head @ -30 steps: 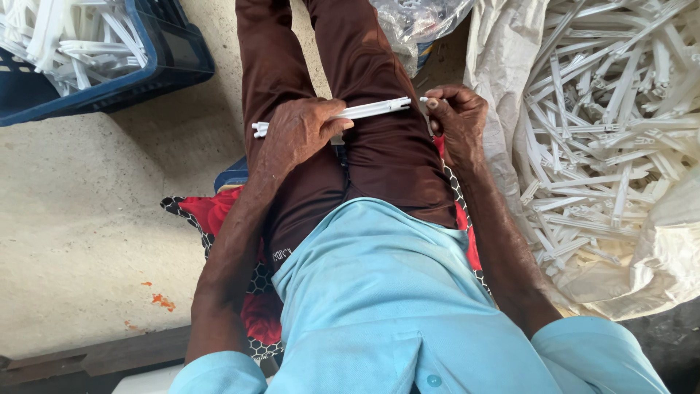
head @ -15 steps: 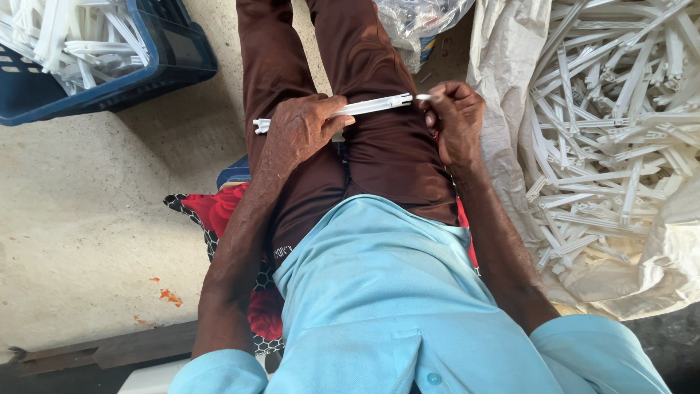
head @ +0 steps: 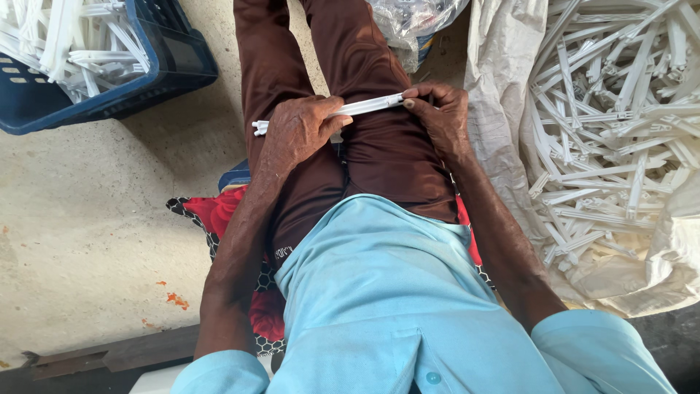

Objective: The person sits and repeatedly assembles white plastic components by hand. They pick up two pieces, align them, and press them together, then place the assembled unit into a blue basket. The process is repeated continuously with parts sourced from a large sack.

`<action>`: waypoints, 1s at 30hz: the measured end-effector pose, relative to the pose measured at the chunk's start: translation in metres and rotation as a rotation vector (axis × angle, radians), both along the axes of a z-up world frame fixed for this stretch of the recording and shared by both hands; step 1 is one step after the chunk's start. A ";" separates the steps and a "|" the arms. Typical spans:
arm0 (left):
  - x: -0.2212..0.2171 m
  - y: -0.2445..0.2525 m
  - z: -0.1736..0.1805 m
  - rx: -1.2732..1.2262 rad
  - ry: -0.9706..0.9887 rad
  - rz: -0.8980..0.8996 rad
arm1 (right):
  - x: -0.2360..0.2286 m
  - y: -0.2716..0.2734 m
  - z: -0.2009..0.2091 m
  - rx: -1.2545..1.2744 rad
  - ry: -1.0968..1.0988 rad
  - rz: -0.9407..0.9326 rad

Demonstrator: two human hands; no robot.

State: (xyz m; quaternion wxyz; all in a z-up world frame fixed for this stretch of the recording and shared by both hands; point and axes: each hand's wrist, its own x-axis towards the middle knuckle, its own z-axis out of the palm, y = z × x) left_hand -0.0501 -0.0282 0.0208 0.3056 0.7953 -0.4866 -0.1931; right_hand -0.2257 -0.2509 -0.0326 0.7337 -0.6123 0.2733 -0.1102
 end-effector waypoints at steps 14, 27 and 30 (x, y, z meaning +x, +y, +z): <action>0.000 0.000 -0.005 0.011 0.043 0.003 | 0.006 -0.009 -0.012 -0.467 0.113 0.192; 0.018 0.034 -0.003 -0.267 -0.099 0.263 | -0.029 -0.054 -0.041 0.600 0.124 -0.254; 0.056 0.085 0.007 -0.326 -0.639 0.308 | -0.045 -0.075 -0.065 0.766 -0.012 -0.181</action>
